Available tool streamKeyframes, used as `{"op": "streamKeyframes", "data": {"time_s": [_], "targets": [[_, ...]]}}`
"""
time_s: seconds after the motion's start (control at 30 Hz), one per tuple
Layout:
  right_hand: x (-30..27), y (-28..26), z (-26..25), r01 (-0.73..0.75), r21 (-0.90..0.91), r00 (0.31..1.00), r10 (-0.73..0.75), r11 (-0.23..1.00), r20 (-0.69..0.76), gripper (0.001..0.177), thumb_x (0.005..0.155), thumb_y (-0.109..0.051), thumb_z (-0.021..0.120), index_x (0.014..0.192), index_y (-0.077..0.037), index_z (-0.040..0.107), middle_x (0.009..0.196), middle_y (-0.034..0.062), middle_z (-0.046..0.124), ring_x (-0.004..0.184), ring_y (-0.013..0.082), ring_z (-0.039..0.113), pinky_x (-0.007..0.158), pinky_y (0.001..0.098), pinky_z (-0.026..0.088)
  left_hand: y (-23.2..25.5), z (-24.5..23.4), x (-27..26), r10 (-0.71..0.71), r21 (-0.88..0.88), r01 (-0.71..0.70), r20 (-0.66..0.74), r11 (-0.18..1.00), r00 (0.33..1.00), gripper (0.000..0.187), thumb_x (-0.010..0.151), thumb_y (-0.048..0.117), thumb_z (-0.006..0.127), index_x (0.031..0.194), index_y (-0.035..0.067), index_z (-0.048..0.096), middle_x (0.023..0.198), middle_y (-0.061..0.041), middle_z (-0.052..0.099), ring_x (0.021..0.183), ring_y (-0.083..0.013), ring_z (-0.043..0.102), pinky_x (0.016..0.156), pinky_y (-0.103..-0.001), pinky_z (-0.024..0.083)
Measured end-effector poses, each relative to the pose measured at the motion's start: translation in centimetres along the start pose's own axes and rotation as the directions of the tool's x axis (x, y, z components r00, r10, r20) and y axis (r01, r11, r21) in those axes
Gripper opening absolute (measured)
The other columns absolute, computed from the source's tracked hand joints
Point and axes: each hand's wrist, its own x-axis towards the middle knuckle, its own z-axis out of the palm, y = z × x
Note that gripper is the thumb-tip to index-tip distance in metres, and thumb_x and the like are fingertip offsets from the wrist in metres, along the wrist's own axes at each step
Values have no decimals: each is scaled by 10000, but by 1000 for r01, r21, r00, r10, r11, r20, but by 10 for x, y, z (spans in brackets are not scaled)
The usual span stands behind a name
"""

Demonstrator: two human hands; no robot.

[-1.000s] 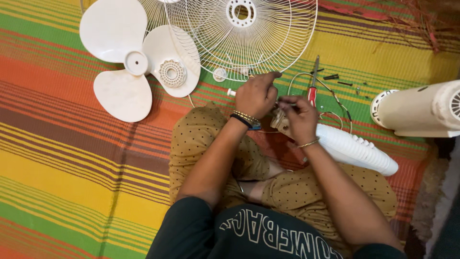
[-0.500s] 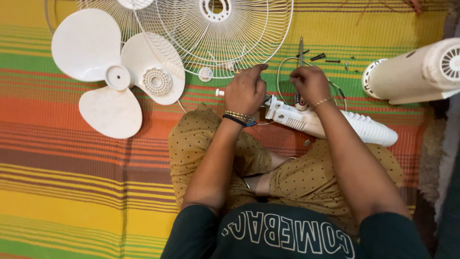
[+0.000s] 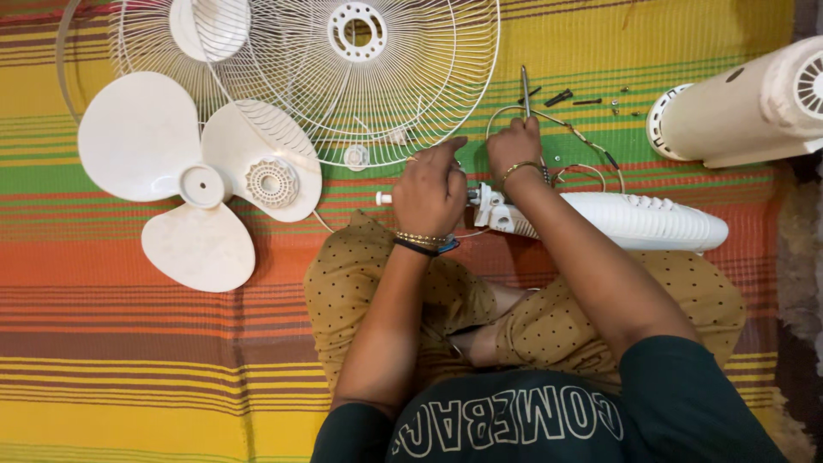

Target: The person sits on a mat and works on a disassembled electric fan motor. They use a screwdriver to tighten screws on the motor housing and adjust internal components while handling the motor and wires.

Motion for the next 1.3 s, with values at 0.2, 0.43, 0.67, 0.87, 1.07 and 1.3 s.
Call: {"op": "streamKeyframes", "data": {"time_s": [0.2, 0.43, 0.67, 0.87, 1.07, 1.3], "targets": [[-15, 10, -27, 4, 307, 948, 94, 952, -304, 74, 867, -199, 744, 845, -139, 783, 899, 57, 755, 1011, 242, 629, 928, 451, 394, 4, -2, 1, -34, -9, 34, 25, 999, 999, 359, 889, 144, 538, 1202, 175, 711, 977, -62, 726, 924, -289, 684, 817, -439, 547], [-104, 36, -75, 91, 995, 993, 74, -44, -87, 99, 932, -134, 745, 957, -42, 718, 834, -19, 694, 770, 63, 598, 701, 253, 504, 2, -3, 2, 21, 13, -21, -3, 1000, 1000, 339, 913, 148, 556, 1217, 166, 704, 1015, -80, 726, 944, -298, 675, 836, -441, 544], [-137, -7, -51, 263, 937, 961, 148, -230, -234, 116, 1013, -98, 697, 1105, -28, 701, 988, -21, 676, 893, 45, 583, 788, 224, 490, 1, -9, 1, 116, -12, -115, 56, 993, 992, 385, 912, 173, 564, 1278, 183, 685, 1016, -76, 732, 957, -298, 678, 859, -439, 539], [-124, -18, -36, 213, 961, 976, 83, -177, -201, 127, 986, -107, 698, 1088, -33, 681, 988, -14, 715, 882, 41, 621, 770, 226, 503, 5, -12, -6, 138, -28, -135, 134, 990, 981, 446, 893, 159, 563, 1327, 197, 657, 901, -33, 686, 926, -278, 654, 835, -429, 531], [-109, -15, -19, 227, 920, 971, 1, -320, -239, 119, 988, -64, 686, 1098, -21, 672, 1001, -12, 712, 920, 48, 635, 833, 229, 525, 10, -11, -5, 170, 46, -182, 190, 982, 967, 513, 811, 226, 641, 1323, 208, 658, 935, -19, 674, 950, -265, 643, 849, -414, 537], [-95, -12, -2, 194, 906, 967, -83, -377, -241, 86, 990, -27, 656, 1076, -19, 655, 984, -17, 678, 931, 59, 626, 862, 230, 529, 10, -17, 1, 209, 44, -234, 309, 971, 928, 602, 715, 322, 750, 1305, 239, 668, 1004, -2, 689, 978, -255, 654, 856, -407, 542]]}}
